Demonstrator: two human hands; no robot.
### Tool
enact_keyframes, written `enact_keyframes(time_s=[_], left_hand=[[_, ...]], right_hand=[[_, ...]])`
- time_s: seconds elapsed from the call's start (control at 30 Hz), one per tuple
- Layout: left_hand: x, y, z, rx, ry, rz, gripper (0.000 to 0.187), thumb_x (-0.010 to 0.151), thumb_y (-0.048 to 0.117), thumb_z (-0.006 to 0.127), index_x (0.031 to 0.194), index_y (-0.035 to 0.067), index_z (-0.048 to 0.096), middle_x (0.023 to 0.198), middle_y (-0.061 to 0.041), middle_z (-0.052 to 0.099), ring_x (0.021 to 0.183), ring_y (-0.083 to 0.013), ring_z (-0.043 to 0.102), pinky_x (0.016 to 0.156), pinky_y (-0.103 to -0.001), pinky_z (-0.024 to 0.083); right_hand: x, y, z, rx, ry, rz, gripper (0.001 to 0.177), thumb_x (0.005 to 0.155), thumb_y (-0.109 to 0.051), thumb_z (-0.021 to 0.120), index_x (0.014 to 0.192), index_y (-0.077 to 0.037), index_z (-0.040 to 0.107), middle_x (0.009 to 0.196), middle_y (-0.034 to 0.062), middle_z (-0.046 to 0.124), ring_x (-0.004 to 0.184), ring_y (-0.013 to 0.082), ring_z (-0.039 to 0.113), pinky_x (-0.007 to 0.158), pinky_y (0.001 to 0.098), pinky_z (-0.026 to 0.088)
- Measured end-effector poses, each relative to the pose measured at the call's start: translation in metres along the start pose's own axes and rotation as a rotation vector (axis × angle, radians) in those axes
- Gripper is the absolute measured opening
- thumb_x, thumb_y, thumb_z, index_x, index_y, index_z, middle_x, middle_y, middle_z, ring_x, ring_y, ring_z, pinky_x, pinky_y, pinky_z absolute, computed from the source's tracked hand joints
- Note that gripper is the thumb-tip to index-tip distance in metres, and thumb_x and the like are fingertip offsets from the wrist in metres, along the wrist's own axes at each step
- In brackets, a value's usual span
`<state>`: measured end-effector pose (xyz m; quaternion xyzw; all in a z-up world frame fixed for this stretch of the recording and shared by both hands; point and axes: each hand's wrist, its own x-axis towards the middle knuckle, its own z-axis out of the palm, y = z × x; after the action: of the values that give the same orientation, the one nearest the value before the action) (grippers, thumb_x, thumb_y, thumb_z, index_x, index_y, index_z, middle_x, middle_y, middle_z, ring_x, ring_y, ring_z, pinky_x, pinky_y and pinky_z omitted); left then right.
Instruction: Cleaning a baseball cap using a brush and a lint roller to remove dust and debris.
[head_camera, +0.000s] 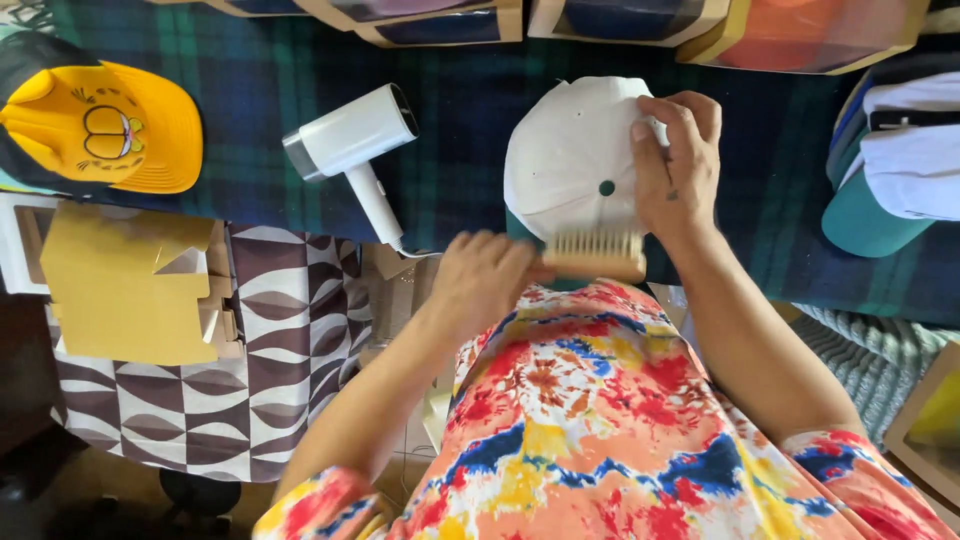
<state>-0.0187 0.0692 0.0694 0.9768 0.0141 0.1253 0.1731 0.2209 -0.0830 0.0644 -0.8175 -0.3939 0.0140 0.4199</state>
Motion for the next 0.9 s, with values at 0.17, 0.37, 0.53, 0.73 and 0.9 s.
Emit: enact_keyframes(time_s=[0.17, 0.37, 0.53, 0.73, 0.9], left_hand=[[-0.022, -0.057, 0.026, -0.279, -0.421, -1.026, 0.055, 0.104, 0.066, 0.035, 0.111, 0.017, 0.059, 0.085, -0.022, 0.070, 0.090, -0.0485, 0.071, 0.078, -0.059, 0.052], [-0.041, -0.006, 0.111, -0.574, -0.054, -1.001, 0.044, 0.105, 0.057, 0.034, 0.103, 0.018, 0.054, 0.076, -0.030, 0.064, 0.084, -0.0559, 0.066, 0.071, -0.061, 0.051], [-0.011, -0.013, 0.020, -0.093, 0.000, -0.870, 0.040, 0.102, 0.061, 0.046, 0.092, 0.024, 0.058, 0.068, -0.013, 0.061, 0.070, -0.0353, 0.066, 0.063, -0.044, 0.050], [0.058, -0.043, 0.005, -0.146, -0.086, -0.671, 0.049, 0.107, 0.053, 0.038, 0.085, 0.014, 0.058, 0.064, -0.013, 0.064, 0.066, -0.0363, 0.071, 0.054, -0.048, 0.055], [0.024, -0.090, 0.065, -0.314, -0.537, -1.047, 0.062, 0.106, 0.057, 0.028, 0.113, 0.010, 0.068, 0.095, -0.020, 0.075, 0.095, -0.0380, 0.075, 0.073, -0.050, 0.060]], right_hand=[[0.001, 0.003, 0.006, 0.055, 0.055, 0.065, 0.023, 0.108, -0.011, 0.061, 0.130, -0.006, 0.067, 0.123, 0.0149, 0.052, 0.095, 0.0396, 0.064, 0.065, 0.0465, 0.052], [0.000, 0.007, 0.008, 0.046, 0.084, 0.088, 0.022, 0.108, -0.012, 0.062, 0.129, -0.008, 0.068, 0.122, 0.0125, 0.053, 0.085, 0.0338, 0.064, 0.064, 0.0430, 0.051], [-0.001, 0.009, 0.007, -0.001, 0.069, 0.082, 0.023, 0.107, -0.011, 0.063, 0.129, -0.010, 0.069, 0.122, 0.0105, 0.054, 0.083, 0.0327, 0.065, 0.059, 0.0412, 0.051], [-0.004, 0.005, 0.006, 0.015, 0.063, 0.158, 0.021, 0.106, -0.008, 0.063, 0.126, -0.009, 0.069, 0.123, 0.0106, 0.055, 0.082, 0.0329, 0.066, 0.063, 0.0416, 0.051], [-0.001, -0.001, 0.002, 0.030, 0.134, 0.110, 0.020, 0.105, -0.007, 0.063, 0.123, -0.009, 0.072, 0.118, 0.0109, 0.056, 0.076, 0.0321, 0.063, 0.063, 0.0394, 0.048]])
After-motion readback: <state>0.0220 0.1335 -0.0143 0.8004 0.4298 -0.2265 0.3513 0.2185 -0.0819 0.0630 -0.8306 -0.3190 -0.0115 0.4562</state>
